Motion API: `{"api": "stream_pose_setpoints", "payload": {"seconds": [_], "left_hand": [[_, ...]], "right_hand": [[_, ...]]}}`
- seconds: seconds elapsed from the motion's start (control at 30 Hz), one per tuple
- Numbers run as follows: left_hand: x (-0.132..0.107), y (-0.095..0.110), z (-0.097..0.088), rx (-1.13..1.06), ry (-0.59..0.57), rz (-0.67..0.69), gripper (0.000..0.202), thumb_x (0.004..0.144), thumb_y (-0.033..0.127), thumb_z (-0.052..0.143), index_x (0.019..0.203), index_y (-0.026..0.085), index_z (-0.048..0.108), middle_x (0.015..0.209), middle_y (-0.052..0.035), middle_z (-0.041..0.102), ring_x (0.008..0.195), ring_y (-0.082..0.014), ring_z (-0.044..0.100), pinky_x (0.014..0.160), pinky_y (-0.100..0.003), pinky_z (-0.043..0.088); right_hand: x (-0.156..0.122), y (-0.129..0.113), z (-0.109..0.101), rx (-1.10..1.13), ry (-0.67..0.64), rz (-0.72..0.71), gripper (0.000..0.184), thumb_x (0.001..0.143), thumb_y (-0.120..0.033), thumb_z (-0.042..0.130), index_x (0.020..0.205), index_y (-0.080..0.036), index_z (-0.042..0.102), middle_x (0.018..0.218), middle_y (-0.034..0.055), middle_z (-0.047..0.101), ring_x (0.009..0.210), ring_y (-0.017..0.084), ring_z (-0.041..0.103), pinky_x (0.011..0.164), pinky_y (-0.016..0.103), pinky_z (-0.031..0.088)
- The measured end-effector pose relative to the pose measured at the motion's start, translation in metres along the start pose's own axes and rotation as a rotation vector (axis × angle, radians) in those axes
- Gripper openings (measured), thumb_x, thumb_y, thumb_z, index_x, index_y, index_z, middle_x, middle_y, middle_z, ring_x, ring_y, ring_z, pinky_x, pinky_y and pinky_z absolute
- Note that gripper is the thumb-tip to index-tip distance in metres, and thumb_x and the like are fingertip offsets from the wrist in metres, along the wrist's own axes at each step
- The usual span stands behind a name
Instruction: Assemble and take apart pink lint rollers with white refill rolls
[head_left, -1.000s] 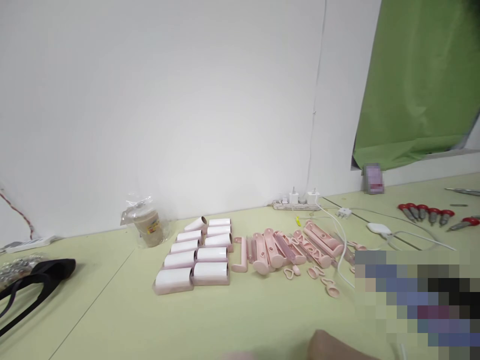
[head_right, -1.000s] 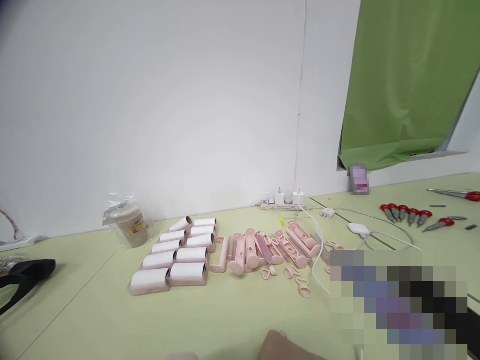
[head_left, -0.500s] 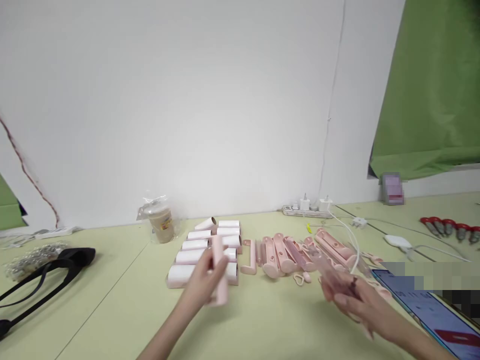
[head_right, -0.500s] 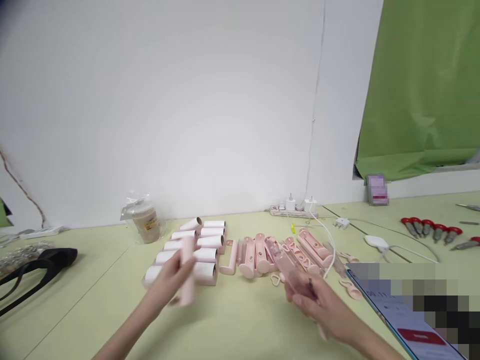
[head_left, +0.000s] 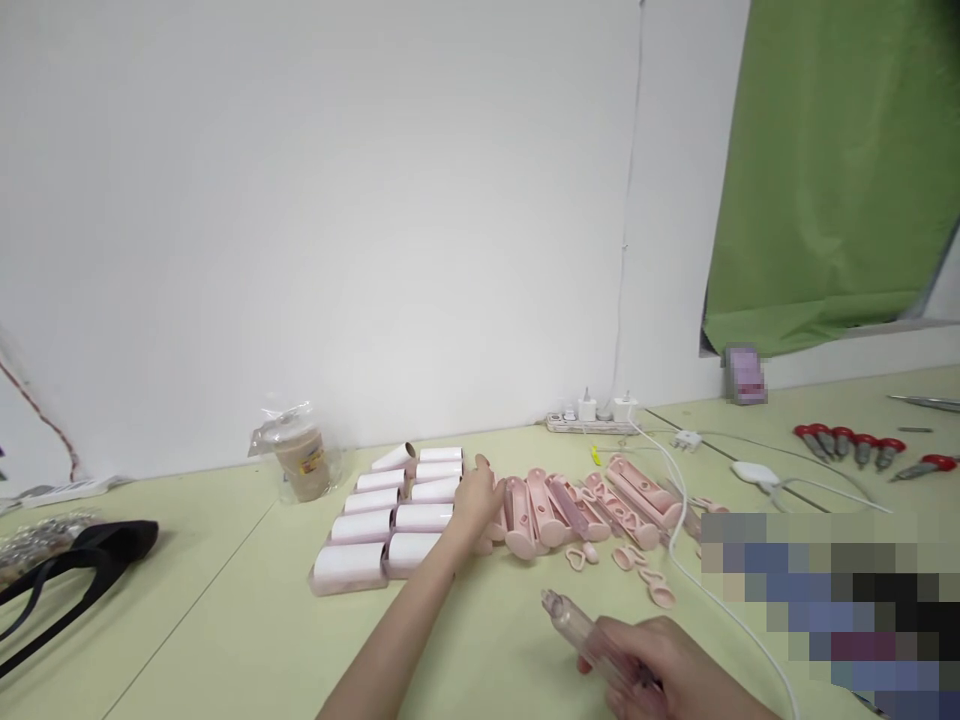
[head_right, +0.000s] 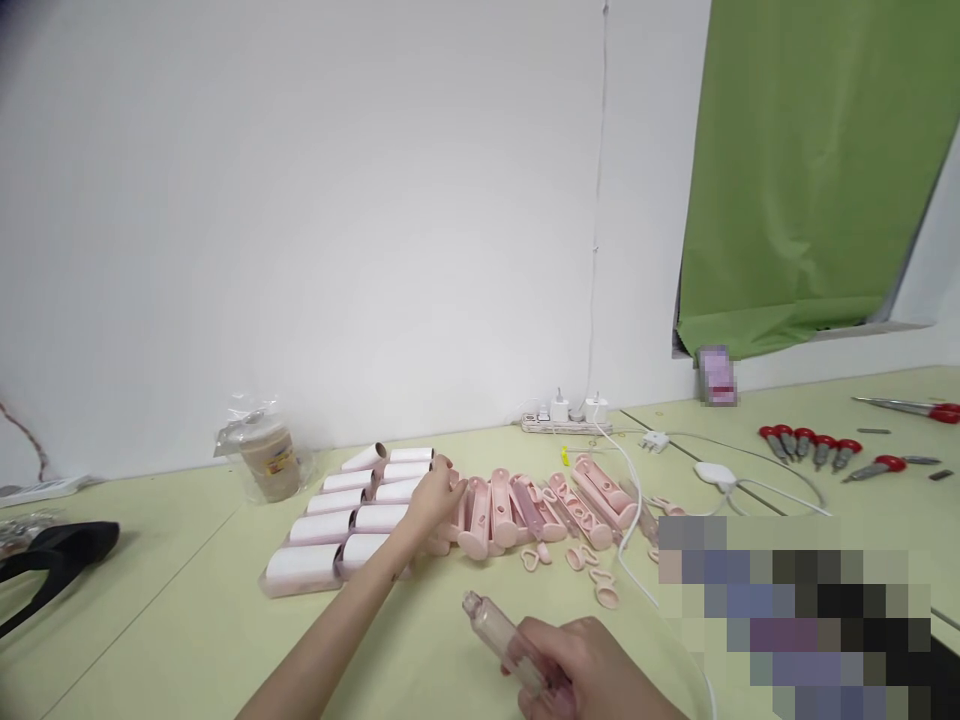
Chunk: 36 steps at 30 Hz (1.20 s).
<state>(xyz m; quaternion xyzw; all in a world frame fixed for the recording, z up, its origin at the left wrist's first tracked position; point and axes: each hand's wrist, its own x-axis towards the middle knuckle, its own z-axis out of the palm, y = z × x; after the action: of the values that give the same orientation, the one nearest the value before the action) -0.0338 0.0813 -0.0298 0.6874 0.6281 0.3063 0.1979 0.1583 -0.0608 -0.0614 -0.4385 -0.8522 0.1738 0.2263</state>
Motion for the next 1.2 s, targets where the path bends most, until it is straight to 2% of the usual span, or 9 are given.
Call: {"api": "stream_pose_setpoints", "payload": {"seconds": [0.17,0.33,0.4,0.47,0.53,0.67,1.0,1.13,1.2], "left_hand": [[-0.042,0.018,-0.024,-0.108,-0.139,0.072,0.041,0.085,0.047,0.027,0.099,0.015,0.049,0.093,-0.0113,0.061,0.089,-0.0222,0.056,0.076,-0.035,0.041],[-0.1,0.009,-0.024,-0.573,-0.879,-0.085,0.05,0.081,0.055,0.033,0.077,0.012,0.058,0.059,-0.0044,0.06,0.046,-0.0123,0.055,0.048,-0.024,0.042],[-0.116,-0.002,-0.018,-0.932,-0.993,-0.211,0.036,0.08,0.045,0.044,0.084,0.011,0.056,0.063,-0.0041,0.06,0.047,-0.009,0.054,0.047,-0.02,0.041],[-0.127,-0.015,-0.01,-1.166,-0.837,-0.277,0.024,0.077,0.034,0.05,0.09,0.013,0.052,0.061,-0.0021,0.059,0.05,-0.009,0.055,0.047,-0.018,0.042],[-0.132,-0.026,-0.003,-1.274,-0.625,-0.274,0.021,0.074,0.032,0.05,0.089,0.017,0.046,0.054,0.0025,0.055,0.052,-0.0116,0.057,0.048,-0.021,0.046],[-0.135,-0.039,0.009,-1.159,-0.424,-0.184,0.02,0.069,0.033,0.051,0.079,0.02,0.04,0.049,0.0094,0.044,0.032,-0.0047,0.043,0.03,-0.013,0.035],[-0.145,-0.037,0.007,-0.741,-0.515,-0.002,0.013,0.075,0.023,0.044,0.086,0.021,0.038,0.063,0.0079,0.039,0.039,-0.0031,0.032,0.033,-0.012,0.029],[-0.149,-0.026,0.003,-0.329,-0.448,0.103,0.017,0.07,0.013,0.046,0.085,0.02,0.044,0.056,0.0077,0.036,0.048,-0.0068,0.035,0.046,-0.019,0.025],[-0.152,-0.026,0.006,-0.258,-0.489,0.103,0.013,0.069,0.015,0.049,0.081,0.02,0.047,0.052,0.0079,0.036,0.046,-0.0076,0.034,0.045,-0.021,0.022]], "right_hand": [[0.014,-0.003,-0.012,-0.335,-0.035,-0.219,0.01,0.067,-0.014,0.05,0.073,-0.022,0.052,0.059,-0.0037,0.06,0.049,0.014,0.055,0.047,0.022,0.027],[0.04,-0.009,-0.015,-0.369,-0.035,-0.265,0.019,0.072,-0.032,0.059,0.083,-0.02,0.05,0.073,0.0005,0.063,0.057,0.018,0.059,0.046,0.023,0.028],[0.047,-0.011,-0.019,-0.251,-0.012,-0.221,0.039,0.066,-0.041,0.065,0.095,-0.021,0.047,0.093,0.0042,0.059,0.064,0.018,0.058,0.049,0.023,0.033],[0.05,-0.012,-0.023,-0.133,0.027,-0.142,0.049,0.062,-0.045,0.067,0.099,-0.024,0.045,0.106,0.0064,0.051,0.071,0.019,0.056,0.054,0.025,0.038],[0.05,-0.011,-0.023,0.004,0.045,-0.035,0.033,0.072,-0.045,0.057,0.095,-0.025,0.045,0.1,0.0044,0.05,0.072,0.018,0.054,0.059,0.027,0.04],[0.048,-0.006,-0.008,0.224,0.015,0.035,0.026,0.089,-0.038,0.031,0.077,-0.022,0.047,0.081,0.001,0.048,0.071,0.015,0.051,0.065,0.027,0.041],[0.046,-0.009,0.015,0.296,-0.026,0.173,0.017,0.083,-0.032,0.041,0.078,-0.02,0.051,0.081,0.0019,0.051,0.071,0.016,0.05,0.066,0.03,0.041],[0.043,-0.017,0.008,0.67,-0.089,0.031,0.034,0.068,-0.022,0.055,0.102,-0.022,0.055,0.108,0.0048,0.049,0.082,0.016,0.051,0.064,0.025,0.04],[0.042,-0.021,0.011,0.962,-0.256,-0.019,0.03,0.062,-0.028,0.061,0.09,-0.016,0.061,0.092,0.0035,0.055,0.064,0.01,0.049,0.051,0.018,0.036]]}}
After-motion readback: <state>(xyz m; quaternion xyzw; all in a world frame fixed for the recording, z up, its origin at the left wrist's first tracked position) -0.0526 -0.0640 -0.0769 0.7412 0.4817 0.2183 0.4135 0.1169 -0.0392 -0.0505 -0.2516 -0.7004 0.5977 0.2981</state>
